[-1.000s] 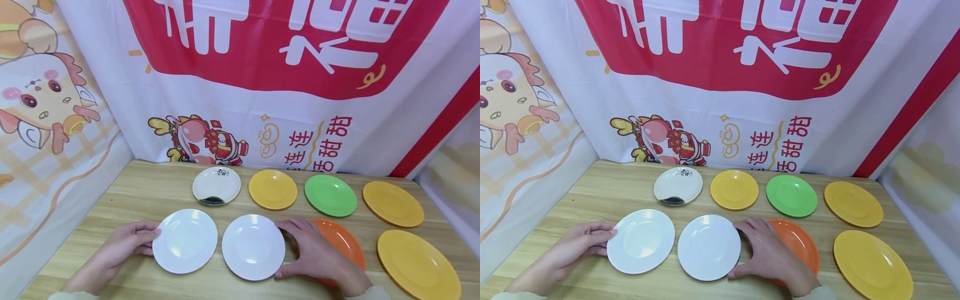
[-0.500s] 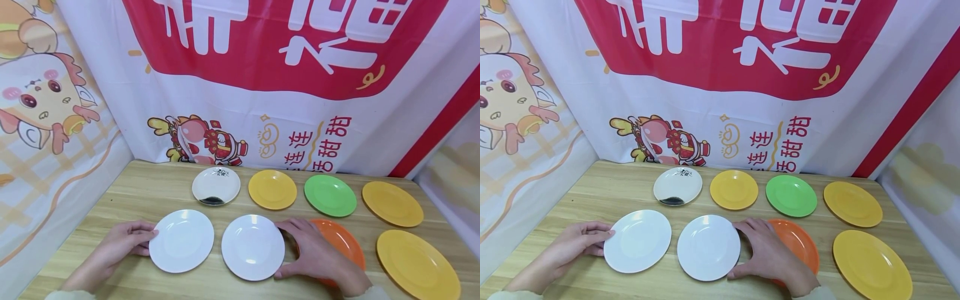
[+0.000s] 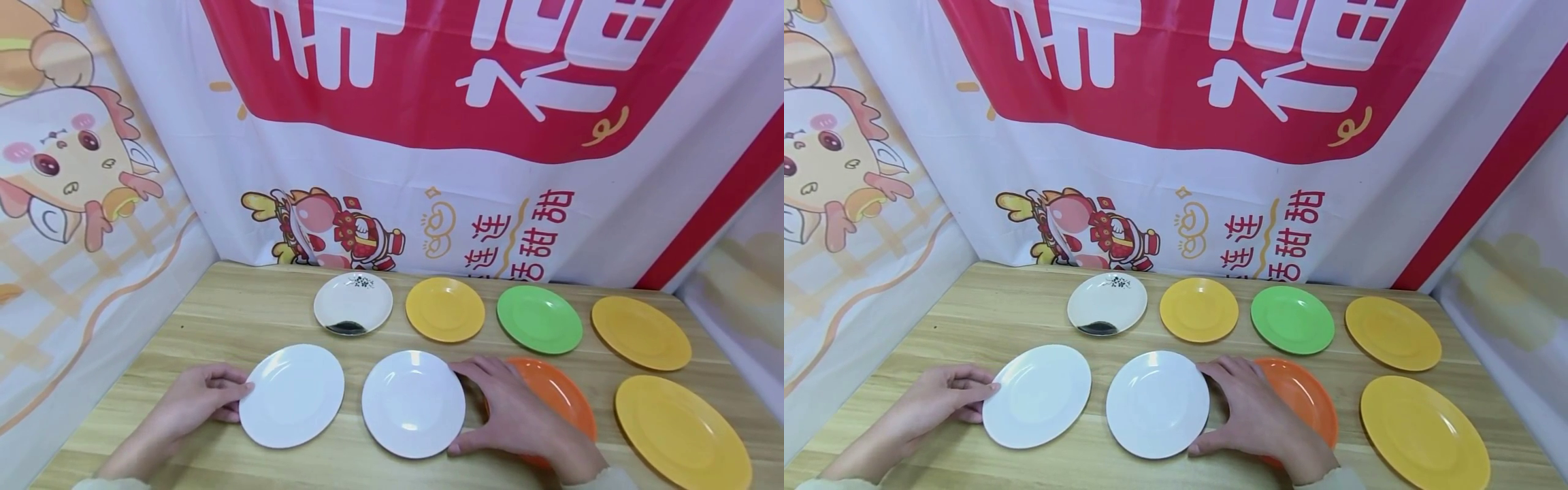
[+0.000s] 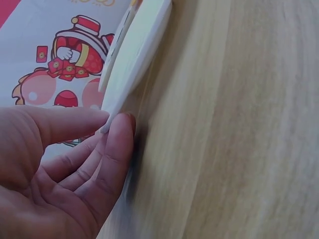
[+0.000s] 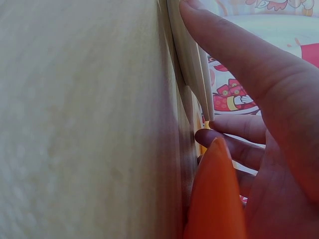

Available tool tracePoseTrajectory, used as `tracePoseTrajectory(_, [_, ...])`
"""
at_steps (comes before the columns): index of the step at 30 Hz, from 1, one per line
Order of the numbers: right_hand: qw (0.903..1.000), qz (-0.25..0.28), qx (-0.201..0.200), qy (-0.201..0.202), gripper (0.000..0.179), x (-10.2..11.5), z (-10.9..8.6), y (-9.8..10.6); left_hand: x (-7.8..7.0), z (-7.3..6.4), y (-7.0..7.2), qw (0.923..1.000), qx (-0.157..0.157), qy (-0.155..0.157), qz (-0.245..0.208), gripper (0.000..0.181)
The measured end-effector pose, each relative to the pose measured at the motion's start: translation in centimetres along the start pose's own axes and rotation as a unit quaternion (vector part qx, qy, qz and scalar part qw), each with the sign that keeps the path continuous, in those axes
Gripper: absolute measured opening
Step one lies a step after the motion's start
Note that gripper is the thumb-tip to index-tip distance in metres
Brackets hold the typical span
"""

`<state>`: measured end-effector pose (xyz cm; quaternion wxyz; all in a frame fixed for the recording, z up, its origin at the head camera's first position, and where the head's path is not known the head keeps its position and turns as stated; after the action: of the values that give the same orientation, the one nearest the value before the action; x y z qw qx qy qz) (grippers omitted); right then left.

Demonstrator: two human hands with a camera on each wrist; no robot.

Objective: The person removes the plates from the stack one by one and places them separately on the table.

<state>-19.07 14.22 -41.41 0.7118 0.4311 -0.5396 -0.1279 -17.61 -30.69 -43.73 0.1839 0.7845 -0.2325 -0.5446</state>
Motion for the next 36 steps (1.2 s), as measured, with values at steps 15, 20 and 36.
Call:
tracePoseTrajectory(15, [1.0000, -0.002, -0.006, 0.004, 0.104, 0.0, 0.0, 0.0, 0.0, -0.1, 0.4, 0.9993, -0.007, 0.000, 0.036, 0.033])
tracePoseTrajectory(20, [1.0000, -0.005, -0.007, 0.003, 0.105, 0.0, 0.0, 0.0, -0.1, -0.1, 0.7, 0.9984, -0.019, 0.004, 0.054, 0.032])
tracePoseTrajectory(36, [0.9999, -0.002, -0.010, 0.006, 0.104, 0.1, 0.0, 0.1, -4.9, 0.4, 4.4, 0.9953, -0.034, -0.057, 0.071, 0.048])
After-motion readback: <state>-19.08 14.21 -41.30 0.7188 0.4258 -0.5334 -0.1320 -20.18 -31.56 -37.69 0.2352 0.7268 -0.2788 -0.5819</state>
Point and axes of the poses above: each hand's wrist, its own z-axis towards the middle knuckle, its own y-axis out of the back of the hand, x = y × z, the point moved 8 cm from there along z, towards the middle knuckle, and after that the axes turned 11 degrees about z, right-handed, at the moved point
